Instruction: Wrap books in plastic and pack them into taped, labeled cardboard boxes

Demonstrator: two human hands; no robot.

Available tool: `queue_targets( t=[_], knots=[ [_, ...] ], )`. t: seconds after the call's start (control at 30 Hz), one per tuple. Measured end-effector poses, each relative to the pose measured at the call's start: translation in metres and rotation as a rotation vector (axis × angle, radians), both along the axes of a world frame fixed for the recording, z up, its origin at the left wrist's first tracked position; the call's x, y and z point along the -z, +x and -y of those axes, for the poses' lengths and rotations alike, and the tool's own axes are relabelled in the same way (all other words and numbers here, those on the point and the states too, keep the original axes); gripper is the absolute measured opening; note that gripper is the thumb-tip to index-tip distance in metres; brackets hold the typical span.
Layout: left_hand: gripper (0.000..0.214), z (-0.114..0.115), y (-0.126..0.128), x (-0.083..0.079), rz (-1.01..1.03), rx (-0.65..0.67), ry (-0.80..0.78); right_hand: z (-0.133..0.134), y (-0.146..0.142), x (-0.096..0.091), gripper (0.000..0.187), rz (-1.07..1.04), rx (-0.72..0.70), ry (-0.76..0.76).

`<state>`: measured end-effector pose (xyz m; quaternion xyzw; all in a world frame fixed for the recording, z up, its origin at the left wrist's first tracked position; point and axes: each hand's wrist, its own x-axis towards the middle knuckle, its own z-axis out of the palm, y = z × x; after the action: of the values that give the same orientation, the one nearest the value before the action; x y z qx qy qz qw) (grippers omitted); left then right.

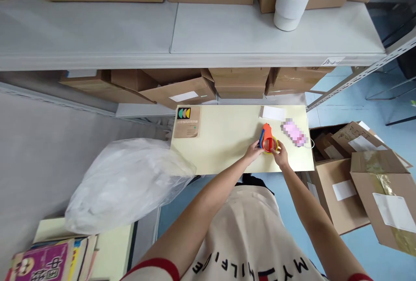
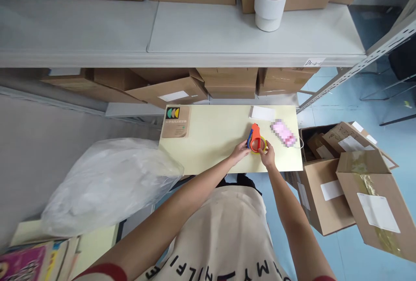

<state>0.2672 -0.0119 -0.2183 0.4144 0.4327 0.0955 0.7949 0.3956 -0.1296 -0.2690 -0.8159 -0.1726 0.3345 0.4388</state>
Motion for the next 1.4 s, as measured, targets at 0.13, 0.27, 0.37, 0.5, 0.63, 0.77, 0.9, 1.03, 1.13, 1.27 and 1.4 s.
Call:
queue_targets(
  t=[0.13,0.27,0.37,0.5,0.63,0.77,0.9,1.03,1.13,1.27,1.4],
  knots=[
    [0.044,0.000,0.002,-0.001,-0.002,-0.013,0.014,0.002,-0.003,0.002,0.080,0.003,0.017,-0.014],
    [0.052,0.000,0.001,0.008,-0.007,-0.039,0.018,0.002,-0.006,0.002,0.079,0.023,0.022,0.004],
    [0.060,0.001,0.000,0.014,0.000,-0.061,0.007,0.002,-0.008,0.000,0.080,0.018,0.034,-0.002],
    [0.076,0.002,0.000,0.016,-0.063,-0.084,-0.035,0.000,-0.008,-0.008,0.079,-0.005,0.048,-0.038],
    [0.087,-0.001,-0.005,0.013,-0.118,-0.082,-0.058,-0.003,-0.010,-0.023,0.074,0.113,0.052,-0.049],
    [0.084,-0.012,-0.037,0.002,-0.091,-0.042,0.089,-0.014,-0.021,-0.048,0.049,0.464,-0.041,0.094],
    [0.067,-0.030,-0.102,-0.017,-0.143,-0.005,0.362,-0.042,-0.050,-0.068,0.034,0.585,-0.223,0.229],
    [0.050,-0.041,-0.191,-0.031,-0.346,-0.077,0.555,-0.086,-0.102,-0.071,0.035,0.458,-0.471,0.298],
    [0.046,-0.041,-0.268,-0.035,-0.525,-0.187,0.656,-0.120,-0.155,-0.072,0.038,0.309,-0.727,0.268],
    [0.042,-0.033,-0.372,-0.035,-0.776,-0.293,0.755,-0.157,-0.236,-0.077,0.034,0.233,-1.120,0.137],
    [0.042,-0.029,-0.453,-0.029,-1.015,-0.314,0.734,-0.184,-0.321,-0.078,0.032,0.336,-1.435,0.021]
  ],
)
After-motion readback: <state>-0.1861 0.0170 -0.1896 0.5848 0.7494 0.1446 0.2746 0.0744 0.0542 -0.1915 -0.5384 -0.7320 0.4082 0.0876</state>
